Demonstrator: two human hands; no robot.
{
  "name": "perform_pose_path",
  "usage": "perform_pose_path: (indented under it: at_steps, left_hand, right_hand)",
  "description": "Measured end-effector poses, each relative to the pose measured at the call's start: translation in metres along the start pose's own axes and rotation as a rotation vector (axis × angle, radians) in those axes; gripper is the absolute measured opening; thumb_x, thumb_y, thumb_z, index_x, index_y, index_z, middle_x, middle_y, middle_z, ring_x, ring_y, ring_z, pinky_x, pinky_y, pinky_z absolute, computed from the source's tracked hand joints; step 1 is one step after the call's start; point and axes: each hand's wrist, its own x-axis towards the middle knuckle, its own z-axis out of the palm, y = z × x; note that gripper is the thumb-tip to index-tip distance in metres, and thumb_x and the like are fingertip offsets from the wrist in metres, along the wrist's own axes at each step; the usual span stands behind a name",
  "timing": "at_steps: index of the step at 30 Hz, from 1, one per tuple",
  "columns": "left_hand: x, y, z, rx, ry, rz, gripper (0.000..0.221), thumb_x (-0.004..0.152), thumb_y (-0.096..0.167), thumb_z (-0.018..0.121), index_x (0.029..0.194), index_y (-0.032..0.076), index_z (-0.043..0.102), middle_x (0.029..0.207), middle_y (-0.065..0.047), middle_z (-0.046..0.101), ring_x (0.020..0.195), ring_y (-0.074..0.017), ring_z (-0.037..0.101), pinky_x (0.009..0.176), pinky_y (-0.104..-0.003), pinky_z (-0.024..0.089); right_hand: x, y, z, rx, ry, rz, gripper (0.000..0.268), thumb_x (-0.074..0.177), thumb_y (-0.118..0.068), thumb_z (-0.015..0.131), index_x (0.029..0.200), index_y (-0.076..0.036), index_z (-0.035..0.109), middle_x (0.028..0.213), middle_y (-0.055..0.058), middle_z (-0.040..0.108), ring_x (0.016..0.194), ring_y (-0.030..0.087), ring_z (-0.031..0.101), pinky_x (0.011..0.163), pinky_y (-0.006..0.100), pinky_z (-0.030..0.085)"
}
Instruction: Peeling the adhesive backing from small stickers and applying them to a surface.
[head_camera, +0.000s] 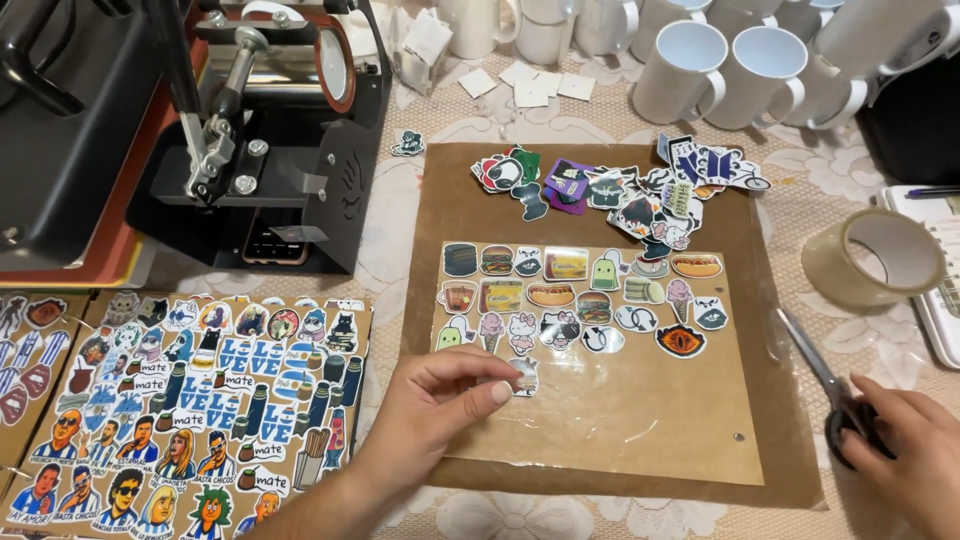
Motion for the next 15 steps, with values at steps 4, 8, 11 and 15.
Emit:
perform_pose_path:
  at_steps: [4, 8, 11, 15]
  left_hand:
    - [0.0, -0.004, 0.01, -0.025, -0.018, 0.053, 0.013, 0.084, 0.01, 0.077, 0.095, 0.004, 0.081, 0.09, -0.009, 0.076, 0.088, -0.0182, 0.07, 0.084, -0.029, 0.055]
    - [-0.002, -0.002, 0.026, -0.097, -0.03, 0.052, 0.01, 0.083, 0.006, 0.078, 0.092, 0.003, 0.08, 0.089, -0.011, 0.078, 0.086, -0.0186, 0.073, 0.083, -0.03, 0.059]
    - [-0.003, -0.006, 0.037, -0.116, -0.062, 0.038, 0.01, 0.083, 0.008, 0.078, 0.091, 0.004, 0.08, 0.089, -0.011, 0.079, 0.088, -0.0181, 0.072, 0.084, -0.03, 0.057]
    - [-0.003, -0.011, 0.048, -0.081, -0.14, 0.118, 0.009, 0.086, 0.009, 0.077, 0.094, 0.006, 0.078, 0.093, -0.009, 0.077, 0.092, -0.0171, 0.072, 0.087, -0.028, 0.056]
  right_hand:
    - [-0.01, -0.035, -0.012, 0.061, 0.13, -0.059, 0.067, 0.074, 0.001, 0.078, 0.14, 0.004, 0.07, 0.124, 0.022, 0.063, 0.105, 0.027, 0.064, 0.088, 0.036, 0.059]
    - [-0.03, -0.136, -0.042, 0.507, 0.071, 0.101, 0.065, 0.068, 0.008, 0.078, 0.13, 0.005, 0.061, 0.105, 0.018, 0.063, 0.076, 0.027, 0.069, 0.073, 0.032, 0.052]
    - [-0.055, -0.176, -0.008, 0.787, 0.014, -0.019, 0.051, 0.054, -0.004, 0.089, 0.1, -0.002, 0.068, 0.091, 0.009, 0.071, 0.066, 0.018, 0.079, 0.071, 0.025, 0.06]
    - [-0.038, -0.281, -0.018, 1.124, -0.083, -0.093, 0.043, 0.057, -0.001, 0.09, 0.095, 0.005, 0.071, 0.104, 0.014, 0.08, 0.054, 0.008, 0.063, 0.056, 0.019, 0.055]
